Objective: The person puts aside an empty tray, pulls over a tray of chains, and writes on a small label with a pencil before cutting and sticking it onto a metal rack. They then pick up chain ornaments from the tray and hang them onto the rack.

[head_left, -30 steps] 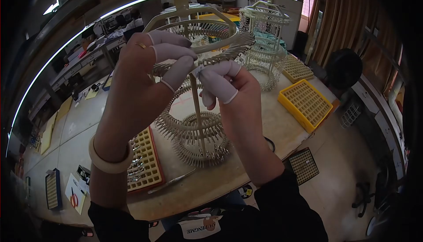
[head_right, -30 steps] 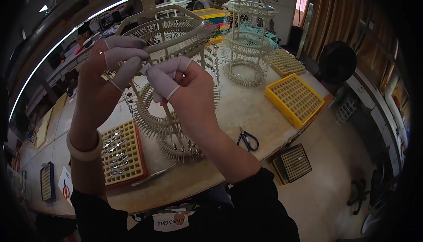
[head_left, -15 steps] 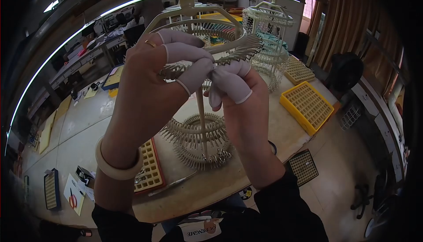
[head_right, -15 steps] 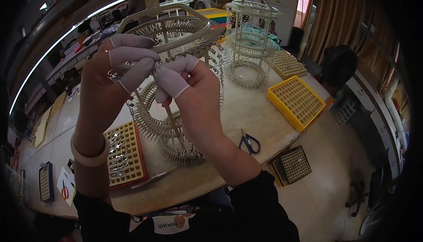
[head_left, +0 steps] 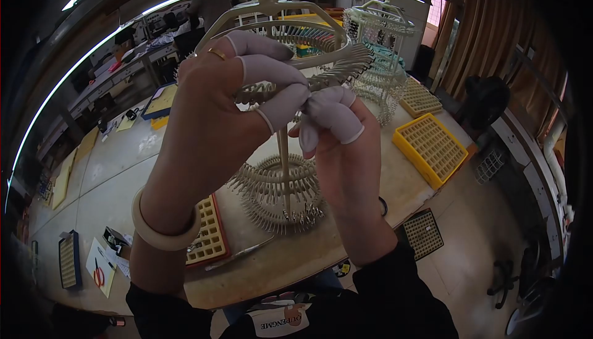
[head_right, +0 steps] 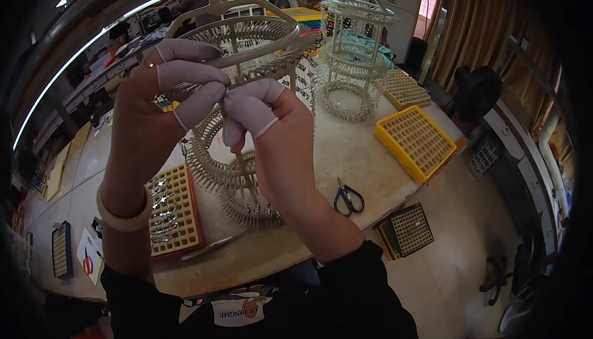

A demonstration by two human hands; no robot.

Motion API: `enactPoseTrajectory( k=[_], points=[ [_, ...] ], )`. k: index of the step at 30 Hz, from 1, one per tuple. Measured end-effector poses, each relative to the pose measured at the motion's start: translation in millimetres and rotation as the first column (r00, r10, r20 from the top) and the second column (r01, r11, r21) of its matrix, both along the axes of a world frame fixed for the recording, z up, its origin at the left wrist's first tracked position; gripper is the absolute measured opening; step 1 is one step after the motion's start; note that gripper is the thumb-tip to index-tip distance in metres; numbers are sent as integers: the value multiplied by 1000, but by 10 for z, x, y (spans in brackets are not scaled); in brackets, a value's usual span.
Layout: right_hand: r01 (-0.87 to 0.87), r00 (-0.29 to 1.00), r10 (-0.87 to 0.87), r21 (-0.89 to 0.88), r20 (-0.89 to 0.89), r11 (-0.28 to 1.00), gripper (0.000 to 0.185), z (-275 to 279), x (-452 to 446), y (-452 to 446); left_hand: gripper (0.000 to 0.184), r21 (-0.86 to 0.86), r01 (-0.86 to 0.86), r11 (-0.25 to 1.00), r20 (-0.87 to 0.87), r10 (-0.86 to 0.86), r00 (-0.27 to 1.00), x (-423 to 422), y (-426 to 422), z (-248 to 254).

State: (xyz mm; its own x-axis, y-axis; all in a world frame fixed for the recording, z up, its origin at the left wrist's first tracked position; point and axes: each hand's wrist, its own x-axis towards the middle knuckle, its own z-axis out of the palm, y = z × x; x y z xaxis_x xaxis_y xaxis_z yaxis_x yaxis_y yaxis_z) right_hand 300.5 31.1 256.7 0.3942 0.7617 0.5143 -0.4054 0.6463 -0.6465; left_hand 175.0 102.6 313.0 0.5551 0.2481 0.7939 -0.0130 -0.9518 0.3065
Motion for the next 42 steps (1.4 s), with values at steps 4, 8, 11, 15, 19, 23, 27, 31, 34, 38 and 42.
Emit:
enactPoseTrajectory(
  k=[4,8,11,15,19,23,27,31,34,38,42],
  points=[
    [-99,995,99,-3,2,995,12,-56,35,-8,14,29,-19,999,-13,19,1000,-4,-3,-10],
    [-255,964,257,32,-71,966,14,-128,81,23,14,99,-20,995,-10,21,1000,-4,21,-16],
    [-313,943,317,50,-98,948,15,-146,72,24,14,128,-23,992,-14,25,1000,-14,35,-22],
    [-344,931,350,73,-108,936,15,-178,94,44,14,45,22,999,-10,-21,1000,-16,13,-26],
    [-342,929,348,66,-126,937,15,-129,79,26,15,-62,108,992,-9,-109,994,-37,29,-13],
    [-286,954,289,45,-78,957,16,-94,72,24,15,93,87,992,-24,-85,996,-53,59,5],
    [-230,973,231,29,-28,973,17,-72,68,19,15,-24,84,996,-20,-84,996,-48,-10,5],
    [-223,975,224,38,-13,974,15,-55,85,21,14,-49,81,996,-2,-81,997,-30,-3,-3],
    [-270,962,272,49,-32,962,13,-77,122,35,13,-31,110,994,6,-109,994,-24,22,-6],
    [-157,987,156,9,47,988,12,-37,109,7,12,15,37,999,-14,-37,999,-15,-5,10],
    [-130,988,130,-1,81,991,13,-33,122,-1,11,63,22,998,-6,-22,1000,-10,25,2]
  ],
)
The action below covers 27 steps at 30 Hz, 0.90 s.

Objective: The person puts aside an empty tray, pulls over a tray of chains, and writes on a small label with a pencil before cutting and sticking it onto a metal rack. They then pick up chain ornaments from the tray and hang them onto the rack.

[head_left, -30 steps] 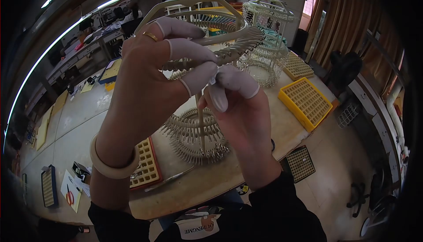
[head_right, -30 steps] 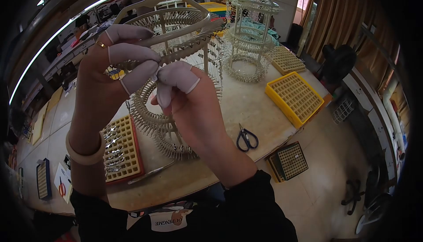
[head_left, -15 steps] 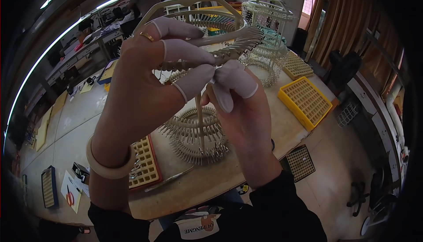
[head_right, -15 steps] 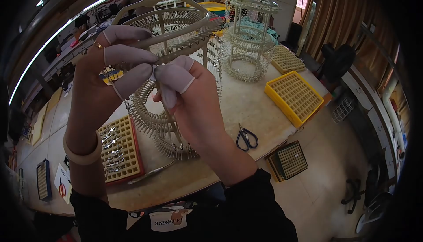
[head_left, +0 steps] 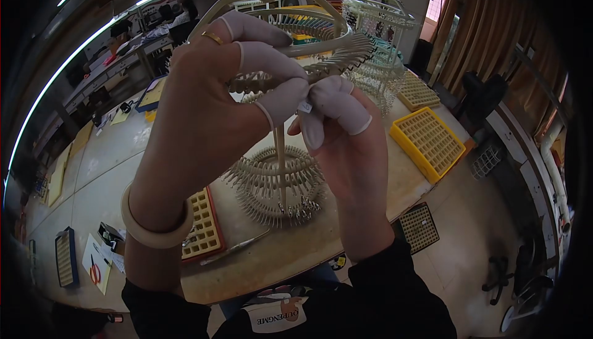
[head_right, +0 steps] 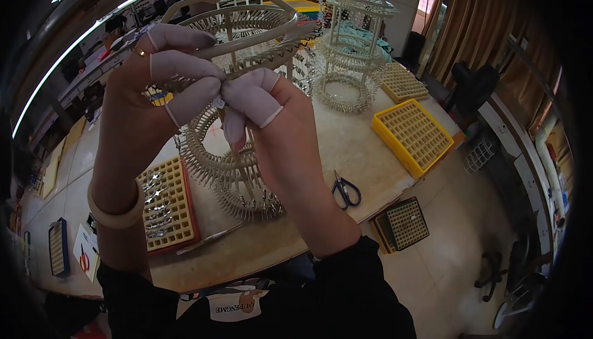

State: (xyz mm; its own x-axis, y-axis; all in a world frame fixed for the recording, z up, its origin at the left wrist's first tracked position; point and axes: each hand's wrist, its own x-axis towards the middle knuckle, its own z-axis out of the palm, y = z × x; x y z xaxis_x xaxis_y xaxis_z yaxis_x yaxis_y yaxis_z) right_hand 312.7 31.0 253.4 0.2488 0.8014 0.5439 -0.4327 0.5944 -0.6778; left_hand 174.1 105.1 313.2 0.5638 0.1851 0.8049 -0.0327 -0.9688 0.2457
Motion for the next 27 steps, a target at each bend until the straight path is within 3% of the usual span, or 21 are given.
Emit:
enactPoseTrajectory(
  k=[8,11,13,14,19,21,27],
  points=[
    [-28,999,28,-20,-33,999,15,-84,17,33,13,-25,-20,999,-18,20,1000,7,-29,-5],
    [32,999,-32,3,15,999,13,-98,-10,11,13,-12,-2,1000,-16,2,1000,-2,-17,-7],
    [196,973,-199,35,116,980,11,-107,-45,14,14,-12,4,1000,-13,-5,1000,-10,-13,-1],
    [196,973,-199,35,117,980,11,-105,-62,34,15,-22,11,1000,-18,-11,1000,-12,-10,1],
    [250,963,-259,110,73,962,8,-94,-84,119,16,-75,1,997,-20,-2,1000,-14,-34,9],
    [250,966,-255,118,31,961,7,-66,-106,135,17,30,-26,999,-16,26,1000,-15,-9,6],
    [256,966,-257,117,-10,959,5,-62,-115,160,17,34,-34,999,-16,35,999,-7,-2,8]
  ],
)
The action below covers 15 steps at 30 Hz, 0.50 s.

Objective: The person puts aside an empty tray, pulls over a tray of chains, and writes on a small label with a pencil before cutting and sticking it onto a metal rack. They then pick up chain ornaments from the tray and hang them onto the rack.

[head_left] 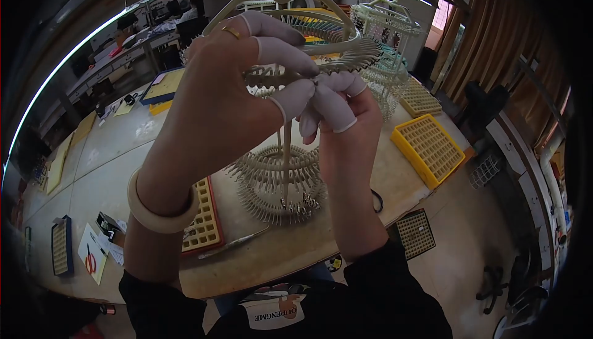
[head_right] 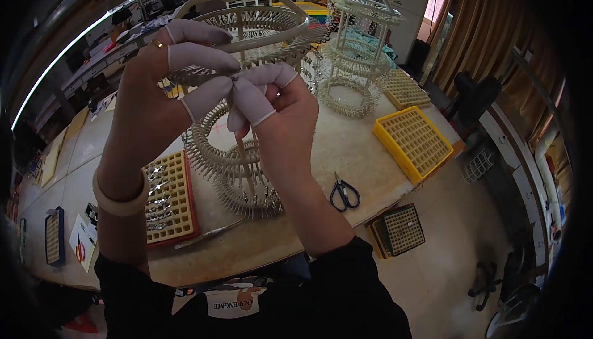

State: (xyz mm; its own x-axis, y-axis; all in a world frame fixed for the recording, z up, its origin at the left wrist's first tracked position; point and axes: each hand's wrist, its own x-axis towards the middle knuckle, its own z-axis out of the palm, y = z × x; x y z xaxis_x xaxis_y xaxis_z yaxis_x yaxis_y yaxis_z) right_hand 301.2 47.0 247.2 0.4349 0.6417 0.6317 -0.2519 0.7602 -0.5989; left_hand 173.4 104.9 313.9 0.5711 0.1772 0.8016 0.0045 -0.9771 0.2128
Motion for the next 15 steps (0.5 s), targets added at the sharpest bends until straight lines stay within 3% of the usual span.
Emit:
enactPoseTrajectory(
  k=[8,12,14,15],
  points=[
    [-50,999,50,-17,12,999,6,-17,16,-45,15,90,-41,995,50,36,998,11,53,-37],
    [54,998,-55,47,12,997,9,-36,0,-3,11,197,-97,976,92,80,992,17,77,-42],
    [92,995,-93,27,43,995,9,-27,18,-3,18,47,-66,997,150,58,987,49,70,-96],
    [128,991,-128,21,47,992,9,-17,-5,-1,21,71,-114,991,123,104,987,24,65,-92]
  ],
)
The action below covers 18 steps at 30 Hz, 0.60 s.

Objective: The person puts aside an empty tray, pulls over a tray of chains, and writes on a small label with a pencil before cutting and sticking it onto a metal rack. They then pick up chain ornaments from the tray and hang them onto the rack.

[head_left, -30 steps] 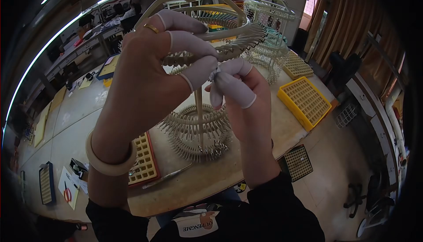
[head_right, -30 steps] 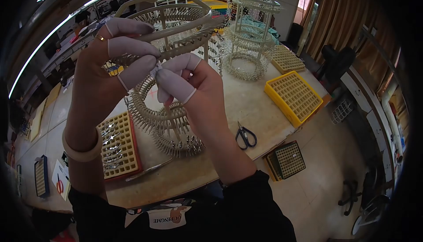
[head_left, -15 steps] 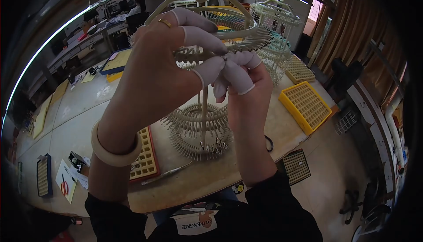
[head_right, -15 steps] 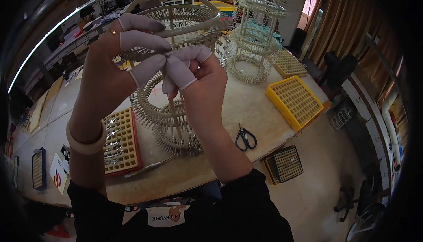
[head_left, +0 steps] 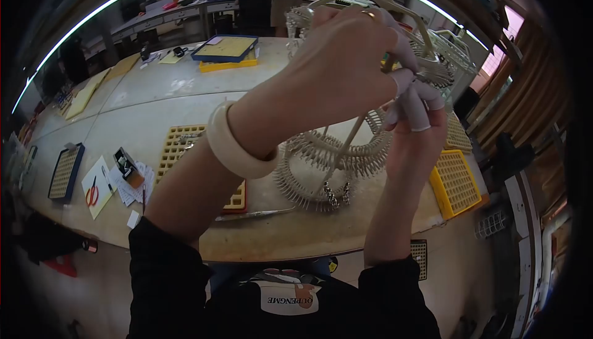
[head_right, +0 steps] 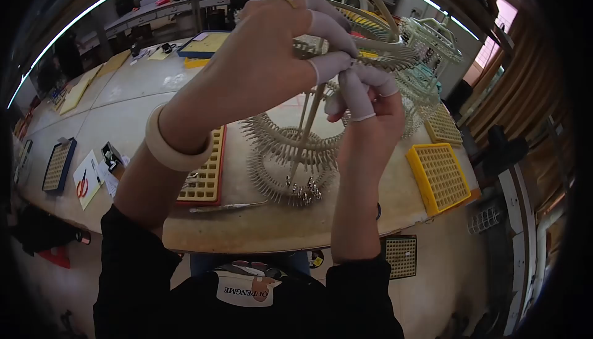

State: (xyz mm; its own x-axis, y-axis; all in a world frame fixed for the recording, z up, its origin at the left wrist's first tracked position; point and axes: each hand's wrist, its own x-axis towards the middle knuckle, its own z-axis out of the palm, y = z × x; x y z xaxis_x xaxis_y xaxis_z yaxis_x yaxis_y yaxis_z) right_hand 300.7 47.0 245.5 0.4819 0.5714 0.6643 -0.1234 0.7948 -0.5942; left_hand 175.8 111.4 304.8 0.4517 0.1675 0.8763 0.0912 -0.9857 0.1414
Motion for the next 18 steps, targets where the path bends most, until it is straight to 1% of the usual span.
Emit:
enactPoseTrajectory(
  k=[1,2,3,4,5,6,7,8,9,10,11,12,13,14,15,16,17,18],
  points=[
    [44,999,-44,-6,4,999,9,14,-20,-10,22,51,-36,998,63,33,997,-6,-33,-11],
    [45,999,-45,-14,21,999,9,7,-17,-31,24,103,-69,992,124,56,991,-46,-105,2],
    [28,999,-27,-19,21,999,9,1,-32,-46,25,172,-125,977,135,103,986,-142,-186,-9],
    [87,996,-87,8,16,996,10,-5,-52,-65,25,169,-138,976,133,117,984,-269,-255,-32],
    [149,989,-149,37,6,988,10,-13,-57,-100,23,132,85,988,143,-103,984,-418,-313,-61],
    [101,995,-101,26,10,995,12,-43,-23,-197,22,101,308,946,159,-321,934,-567,-394,-115],
    [96,995,-97,28,5,995,12,-75,15,-277,18,-120,443,888,504,-330,798,-708,-690,-402],
    [4,990,-28,168,135,986,16,-108,50,-347,13,-265,614,743,784,-205,586,-872,-918,-659],
    [-101,963,21,289,269,952,21,-135,47,-406,12,-276,797,537,662,-495,562,-1217,-950,-509],
    [-335,914,220,325,342,884,24,-84,3,-502,12,-339,897,283,521,-738,429,-1489,-993,-355],
    [-549,816,403,336,415,765,28,-39,-52,-582,12,-350,894,279,529,-729,435,-1532,-996,-384],
    [-550,817,416,322,399,770,28,-82,-105,-595,12,-374,889,266,527,-727,439,-1910,-1118,-223],
    [-601,783,472,293,405,744,28,-180,-78,-734,12,-398,882,252,529,-722,445,-1758,-1169,-553],
    [-649,745,526,264,411,713,27,-184,-210,-644,12,-420,876,238,531,-718,450,-1789,-1265,-595],
    [-695,704,576,238,416,679,27,-168,-126,-554,12,-441,869,223,530,-717,453,-1767,-1259,-648],
    [-736,663,620,216,420,642,27,-232,-66,-654,12,-461,863,208,526,-719,454,-1810,-1359,-702],
    [-772,623,657,201,425,603,26,-185,-84,-828,12,-481,856,192,518,-725,454,-1790,-1366,-733],
    [-804,583,687,188,432,564,26,-323,-196,-828,12,-499,848,175,506,-736,450,-1780,-1402,-761]
  ],
)
